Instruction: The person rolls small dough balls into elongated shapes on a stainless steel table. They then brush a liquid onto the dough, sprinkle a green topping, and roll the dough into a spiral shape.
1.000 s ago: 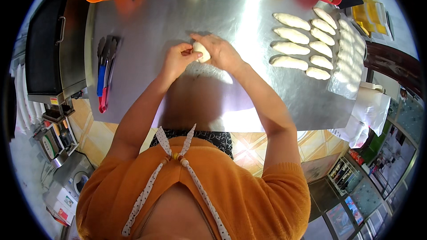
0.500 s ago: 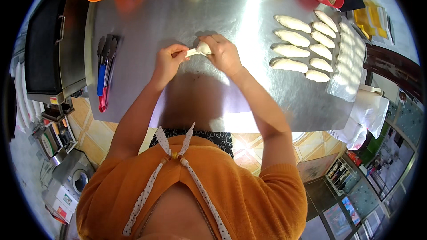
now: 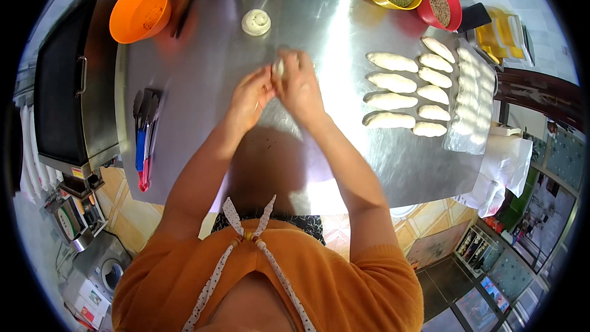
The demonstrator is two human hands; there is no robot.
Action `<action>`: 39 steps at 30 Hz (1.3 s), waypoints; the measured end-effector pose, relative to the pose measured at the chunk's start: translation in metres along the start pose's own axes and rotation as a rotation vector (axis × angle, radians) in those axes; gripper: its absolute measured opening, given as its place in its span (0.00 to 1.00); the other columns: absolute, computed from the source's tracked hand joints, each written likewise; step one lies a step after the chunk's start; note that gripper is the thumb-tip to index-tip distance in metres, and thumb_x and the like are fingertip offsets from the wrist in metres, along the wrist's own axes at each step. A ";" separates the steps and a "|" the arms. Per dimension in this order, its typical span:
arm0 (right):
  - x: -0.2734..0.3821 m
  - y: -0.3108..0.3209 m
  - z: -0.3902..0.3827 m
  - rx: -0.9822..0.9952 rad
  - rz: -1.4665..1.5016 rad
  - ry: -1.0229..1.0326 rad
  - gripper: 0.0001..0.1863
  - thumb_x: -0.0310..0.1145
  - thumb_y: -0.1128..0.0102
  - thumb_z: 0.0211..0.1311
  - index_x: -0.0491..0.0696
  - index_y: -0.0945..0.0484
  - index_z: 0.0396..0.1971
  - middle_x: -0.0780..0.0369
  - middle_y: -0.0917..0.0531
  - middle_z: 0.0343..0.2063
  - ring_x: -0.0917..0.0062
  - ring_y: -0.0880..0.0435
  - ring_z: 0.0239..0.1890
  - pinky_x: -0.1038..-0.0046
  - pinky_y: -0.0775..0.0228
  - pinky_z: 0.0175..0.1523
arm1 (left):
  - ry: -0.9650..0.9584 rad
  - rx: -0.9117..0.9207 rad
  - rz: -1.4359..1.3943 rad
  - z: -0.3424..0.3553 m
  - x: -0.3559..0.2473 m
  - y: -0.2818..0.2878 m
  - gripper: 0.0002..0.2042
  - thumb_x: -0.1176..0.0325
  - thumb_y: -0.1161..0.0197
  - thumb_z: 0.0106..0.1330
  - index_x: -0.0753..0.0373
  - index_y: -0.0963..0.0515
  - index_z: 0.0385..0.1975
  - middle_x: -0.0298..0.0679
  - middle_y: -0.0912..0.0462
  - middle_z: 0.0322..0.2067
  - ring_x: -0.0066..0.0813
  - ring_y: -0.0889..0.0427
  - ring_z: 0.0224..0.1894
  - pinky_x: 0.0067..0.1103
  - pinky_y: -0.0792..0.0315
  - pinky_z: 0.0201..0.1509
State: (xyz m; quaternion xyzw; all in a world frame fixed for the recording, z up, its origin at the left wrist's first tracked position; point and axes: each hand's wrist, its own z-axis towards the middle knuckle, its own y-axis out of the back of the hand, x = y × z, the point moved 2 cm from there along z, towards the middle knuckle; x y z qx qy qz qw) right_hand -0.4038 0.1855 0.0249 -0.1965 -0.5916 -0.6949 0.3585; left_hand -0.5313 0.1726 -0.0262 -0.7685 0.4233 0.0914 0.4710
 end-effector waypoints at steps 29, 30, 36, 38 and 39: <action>-0.224 0.227 0.016 0.356 -0.341 -0.265 0.31 0.26 0.32 0.43 0.51 0.23 0.55 0.52 0.22 0.50 0.58 0.22 0.53 0.64 0.28 0.58 | -0.783 0.000 1.787 0.178 -0.056 -0.084 0.17 0.58 0.53 0.72 0.65 0.23 0.35 0.52 0.19 0.39 0.54 0.23 0.45 0.41 0.31 0.53; -0.234 0.225 0.012 0.391 -0.384 -0.262 0.32 0.27 0.32 0.42 0.54 0.22 0.54 0.54 0.22 0.48 0.59 0.22 0.52 0.64 0.28 0.58 | -0.825 -0.034 1.813 0.172 -0.051 -0.088 0.16 0.58 0.53 0.72 0.64 0.23 0.35 0.53 0.19 0.40 0.55 0.22 0.45 0.42 0.31 0.53; -0.170 0.201 0.031 0.351 -0.367 -0.191 0.18 0.29 0.34 0.43 0.49 0.20 0.39 0.55 0.19 0.35 0.58 0.19 0.39 0.63 0.25 0.46 | -0.981 0.138 1.929 0.136 -0.045 -0.119 0.18 0.57 0.43 0.67 0.65 0.24 0.46 0.51 0.20 0.47 0.54 0.24 0.51 0.40 0.31 0.56; -0.111 0.191 0.036 0.472 -0.236 -0.101 0.19 0.30 0.33 0.45 0.50 0.20 0.41 0.55 0.19 0.38 0.59 0.19 0.42 0.64 0.26 0.46 | -1.192 0.422 1.630 0.093 -0.033 -0.132 0.28 0.54 0.36 0.62 0.64 0.30 0.58 0.49 0.25 0.55 0.51 0.26 0.57 0.37 0.32 0.60; -0.087 0.184 0.035 0.573 -0.176 -0.060 0.20 0.32 0.31 0.46 0.51 0.19 0.43 0.55 0.19 0.40 0.60 0.19 0.44 0.64 0.27 0.48 | -1.019 0.502 1.606 0.070 -0.021 -0.129 0.34 0.54 0.32 0.59 0.64 0.34 0.62 0.49 0.31 0.62 0.48 0.31 0.62 0.36 0.34 0.63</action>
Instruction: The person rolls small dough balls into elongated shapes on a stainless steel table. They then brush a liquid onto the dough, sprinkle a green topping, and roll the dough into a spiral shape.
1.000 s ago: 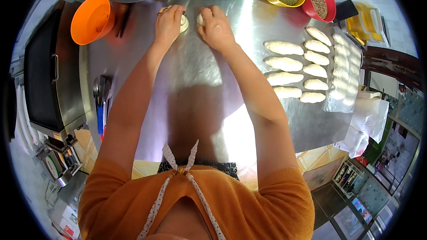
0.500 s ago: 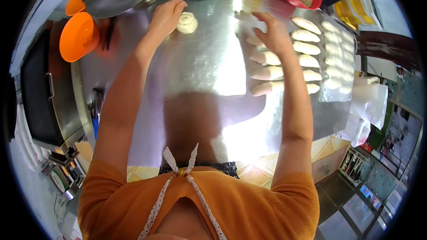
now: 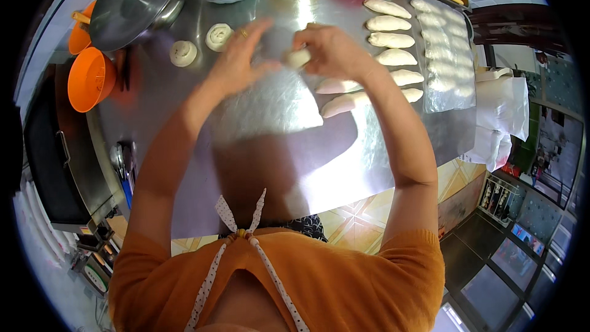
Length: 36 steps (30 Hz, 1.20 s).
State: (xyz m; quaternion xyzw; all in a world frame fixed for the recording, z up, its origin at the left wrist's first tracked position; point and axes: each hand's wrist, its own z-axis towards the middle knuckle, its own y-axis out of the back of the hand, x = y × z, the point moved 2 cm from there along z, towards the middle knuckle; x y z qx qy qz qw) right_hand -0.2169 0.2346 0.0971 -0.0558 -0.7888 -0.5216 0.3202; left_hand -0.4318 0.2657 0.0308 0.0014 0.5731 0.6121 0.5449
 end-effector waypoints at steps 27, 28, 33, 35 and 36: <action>0.077 -0.177 0.007 -0.401 0.950 -0.331 0.22 0.36 0.42 0.66 0.45 0.27 0.58 0.53 0.19 0.47 0.70 0.18 0.48 0.70 0.27 0.54 | 0.869 0.329 -1.180 -0.171 -0.028 0.027 0.18 0.63 0.45 0.72 0.71 0.29 0.52 0.42 0.18 0.37 0.25 0.18 0.35 0.21 0.23 0.34; 0.070 -0.160 0.009 -0.411 0.615 -0.333 0.21 0.34 0.40 0.64 0.46 0.25 0.56 0.54 0.17 0.44 0.68 0.17 0.45 0.72 0.26 0.52 | 0.955 0.316 -1.117 -0.167 -0.023 0.012 0.18 0.63 0.44 0.71 0.72 0.29 0.52 0.42 0.18 0.38 0.26 0.17 0.35 0.21 0.22 0.34; 0.050 -0.180 0.041 -0.443 -0.181 -0.267 0.32 0.55 0.51 0.67 0.52 0.33 0.65 0.51 0.43 0.70 0.53 0.51 0.73 0.47 0.55 0.72 | 1.054 0.290 -0.952 -0.161 -0.016 -0.021 0.15 0.65 0.42 0.70 0.74 0.25 0.45 0.44 0.17 0.38 0.30 0.14 0.33 0.22 0.21 0.29; 0.065 -0.197 0.054 -0.440 -0.290 -0.204 0.38 0.60 0.55 0.66 0.52 0.40 0.69 0.52 0.46 0.71 0.57 0.53 0.74 0.44 0.60 0.72 | 1.071 0.253 -0.900 -0.163 -0.015 -0.024 0.14 0.66 0.41 0.69 0.74 0.24 0.42 0.45 0.17 0.37 0.30 0.14 0.30 0.22 0.21 0.27; 0.071 -0.201 0.057 -0.435 -0.351 -0.170 0.40 0.62 0.56 0.66 0.51 0.41 0.70 0.53 0.46 0.71 0.58 0.53 0.74 0.44 0.60 0.73 | 1.070 0.257 -0.864 -0.163 -0.017 -0.021 0.14 0.66 0.41 0.69 0.74 0.24 0.42 0.45 0.17 0.37 0.30 0.14 0.29 0.22 0.21 0.26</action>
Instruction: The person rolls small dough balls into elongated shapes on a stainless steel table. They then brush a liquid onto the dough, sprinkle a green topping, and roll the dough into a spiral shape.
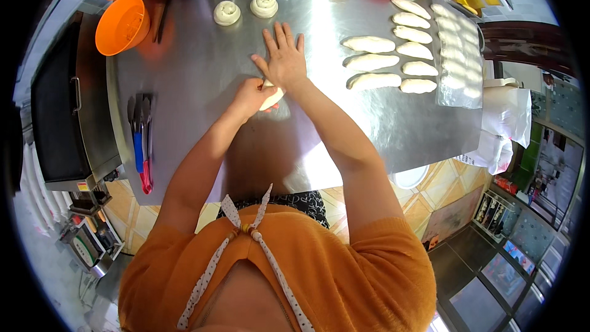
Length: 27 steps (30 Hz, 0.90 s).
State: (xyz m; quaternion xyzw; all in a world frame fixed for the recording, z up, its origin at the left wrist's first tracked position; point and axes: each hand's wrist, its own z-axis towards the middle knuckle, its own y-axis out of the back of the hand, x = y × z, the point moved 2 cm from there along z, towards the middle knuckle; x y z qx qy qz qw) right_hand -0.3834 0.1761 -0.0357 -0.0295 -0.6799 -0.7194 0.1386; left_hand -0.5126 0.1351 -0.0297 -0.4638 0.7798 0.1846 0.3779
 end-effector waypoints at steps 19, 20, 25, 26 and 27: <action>0.034 0.001 -0.015 0.040 0.073 0.131 0.45 0.62 0.50 0.62 0.46 0.46 0.71 0.51 0.46 0.71 0.58 0.53 0.75 0.46 0.61 0.73 | -0.072 -0.287 0.184 -0.034 0.011 0.012 0.11 0.69 0.33 0.57 0.72 0.23 0.30 0.43 0.17 0.21 0.31 0.15 0.24 0.27 0.25 0.27; 0.033 0.002 -0.016 0.029 0.129 0.134 0.45 0.58 0.47 0.62 0.46 0.46 0.71 0.50 0.46 0.71 0.58 0.53 0.75 0.45 0.61 0.73 | -0.083 -0.289 0.225 -0.036 0.018 0.012 0.11 0.69 0.33 0.57 0.72 0.24 0.29 0.42 0.17 0.21 0.31 0.15 0.24 0.27 0.25 0.27; -0.012 0.066 0.068 -0.395 0.225 0.028 0.45 0.36 0.36 0.52 0.45 0.46 0.70 0.52 0.40 0.69 0.56 0.47 0.73 0.41 0.56 0.70 | -0.057 -0.310 0.059 -0.035 0.036 0.014 0.14 0.67 0.32 0.57 0.71 0.25 0.33 0.43 0.16 0.25 0.29 0.15 0.24 0.24 0.23 0.29; -0.028 0.080 0.097 -0.378 0.114 0.034 0.43 0.40 0.35 0.55 0.47 0.45 0.69 0.52 0.33 0.65 0.60 0.38 0.69 0.44 0.54 0.70 | -0.041 -0.296 0.051 -0.036 0.030 0.014 0.13 0.69 0.31 0.57 0.72 0.25 0.35 0.44 0.16 0.26 0.28 0.15 0.25 0.22 0.23 0.29; -0.048 0.084 0.123 -0.366 0.023 0.077 0.42 0.40 0.34 0.55 0.49 0.43 0.68 0.56 0.29 0.62 0.66 0.33 0.66 0.46 0.51 0.70 | -0.034 -0.279 0.045 -0.035 0.025 0.014 0.13 0.70 0.31 0.58 0.73 0.25 0.36 0.44 0.16 0.27 0.27 0.14 0.26 0.21 0.22 0.29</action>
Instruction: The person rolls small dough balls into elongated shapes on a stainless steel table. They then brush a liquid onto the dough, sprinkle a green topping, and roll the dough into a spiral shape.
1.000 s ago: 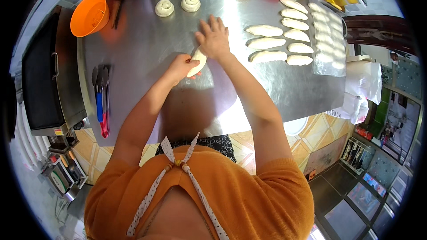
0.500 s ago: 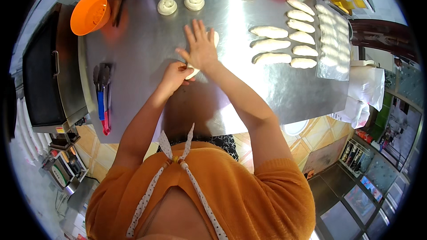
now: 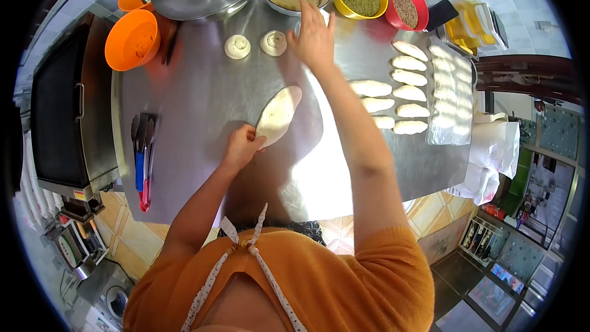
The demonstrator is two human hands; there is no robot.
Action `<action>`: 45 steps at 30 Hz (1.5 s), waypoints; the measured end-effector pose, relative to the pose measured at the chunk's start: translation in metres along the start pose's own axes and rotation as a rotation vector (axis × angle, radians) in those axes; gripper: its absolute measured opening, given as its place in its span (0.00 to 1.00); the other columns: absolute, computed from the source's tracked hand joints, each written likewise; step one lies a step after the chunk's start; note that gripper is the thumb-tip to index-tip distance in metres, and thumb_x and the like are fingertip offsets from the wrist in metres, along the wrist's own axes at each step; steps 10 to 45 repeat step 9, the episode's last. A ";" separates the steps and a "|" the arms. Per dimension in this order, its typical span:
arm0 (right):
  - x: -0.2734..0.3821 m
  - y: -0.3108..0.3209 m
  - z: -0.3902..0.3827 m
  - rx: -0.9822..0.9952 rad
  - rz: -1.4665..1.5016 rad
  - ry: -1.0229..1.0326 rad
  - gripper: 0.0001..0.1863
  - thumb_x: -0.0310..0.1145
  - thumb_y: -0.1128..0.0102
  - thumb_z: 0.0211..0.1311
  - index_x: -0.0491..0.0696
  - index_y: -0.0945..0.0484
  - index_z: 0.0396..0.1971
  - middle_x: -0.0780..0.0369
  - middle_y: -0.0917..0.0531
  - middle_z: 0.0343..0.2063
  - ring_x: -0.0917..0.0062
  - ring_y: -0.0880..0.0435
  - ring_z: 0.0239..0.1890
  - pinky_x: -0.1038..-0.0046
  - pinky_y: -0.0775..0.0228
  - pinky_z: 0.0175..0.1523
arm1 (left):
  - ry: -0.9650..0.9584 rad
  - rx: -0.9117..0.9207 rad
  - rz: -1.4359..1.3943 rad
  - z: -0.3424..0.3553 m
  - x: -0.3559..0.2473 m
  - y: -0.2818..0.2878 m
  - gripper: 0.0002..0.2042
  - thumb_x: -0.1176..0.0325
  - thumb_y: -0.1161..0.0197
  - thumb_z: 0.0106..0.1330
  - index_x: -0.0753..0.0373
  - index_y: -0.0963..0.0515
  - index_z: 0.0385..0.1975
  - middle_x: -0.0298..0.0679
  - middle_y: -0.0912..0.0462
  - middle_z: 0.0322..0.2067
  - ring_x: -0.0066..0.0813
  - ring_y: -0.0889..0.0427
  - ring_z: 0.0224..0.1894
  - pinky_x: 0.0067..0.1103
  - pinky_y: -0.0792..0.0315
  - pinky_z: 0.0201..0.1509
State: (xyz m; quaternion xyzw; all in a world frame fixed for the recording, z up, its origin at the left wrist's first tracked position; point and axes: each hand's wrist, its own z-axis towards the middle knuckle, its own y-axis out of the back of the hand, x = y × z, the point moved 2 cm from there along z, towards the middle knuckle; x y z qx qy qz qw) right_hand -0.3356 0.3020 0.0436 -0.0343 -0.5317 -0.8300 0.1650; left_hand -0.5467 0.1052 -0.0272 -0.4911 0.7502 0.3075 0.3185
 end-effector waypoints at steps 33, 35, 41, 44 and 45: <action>-0.044 -0.023 0.086 0.610 0.047 -0.011 0.33 0.39 0.34 0.47 0.52 0.27 0.58 0.54 0.14 0.40 0.64 0.15 0.46 0.61 0.41 0.68 | -0.034 -0.012 -0.052 0.007 0.013 -0.002 0.14 0.65 0.32 0.57 0.70 0.23 0.35 0.44 0.15 0.26 0.30 0.13 0.27 0.23 0.23 0.33; -0.044 -0.023 0.086 0.610 0.047 -0.011 0.33 0.39 0.34 0.47 0.52 0.27 0.58 0.54 0.14 0.40 0.64 0.15 0.46 0.61 0.41 0.68 | -0.034 -0.012 -0.052 0.007 0.013 -0.002 0.14 0.65 0.32 0.57 0.70 0.23 0.35 0.44 0.15 0.26 0.30 0.13 0.27 0.23 0.23 0.33; -0.044 -0.023 0.086 0.610 0.047 -0.011 0.33 0.39 0.34 0.47 0.52 0.27 0.58 0.54 0.14 0.40 0.64 0.15 0.46 0.61 0.41 0.68 | -0.034 -0.012 -0.052 0.007 0.013 -0.002 0.14 0.65 0.32 0.57 0.70 0.23 0.35 0.44 0.15 0.26 0.30 0.13 0.27 0.23 0.23 0.33; -0.044 -0.023 0.086 0.610 0.047 -0.011 0.33 0.39 0.34 0.47 0.52 0.27 0.58 0.54 0.14 0.40 0.64 0.15 0.46 0.61 0.41 0.68 | -0.034 -0.012 -0.052 0.007 0.013 -0.002 0.14 0.65 0.32 0.57 0.70 0.23 0.35 0.44 0.15 0.26 0.30 0.13 0.27 0.23 0.23 0.33; -0.044 -0.023 0.086 0.610 0.047 -0.011 0.33 0.39 0.34 0.47 0.52 0.27 0.58 0.54 0.14 0.40 0.64 0.15 0.46 0.61 0.41 0.68 | -0.034 -0.012 -0.052 0.007 0.013 -0.002 0.14 0.65 0.32 0.57 0.70 0.23 0.35 0.44 0.15 0.26 0.30 0.13 0.27 0.23 0.23 0.33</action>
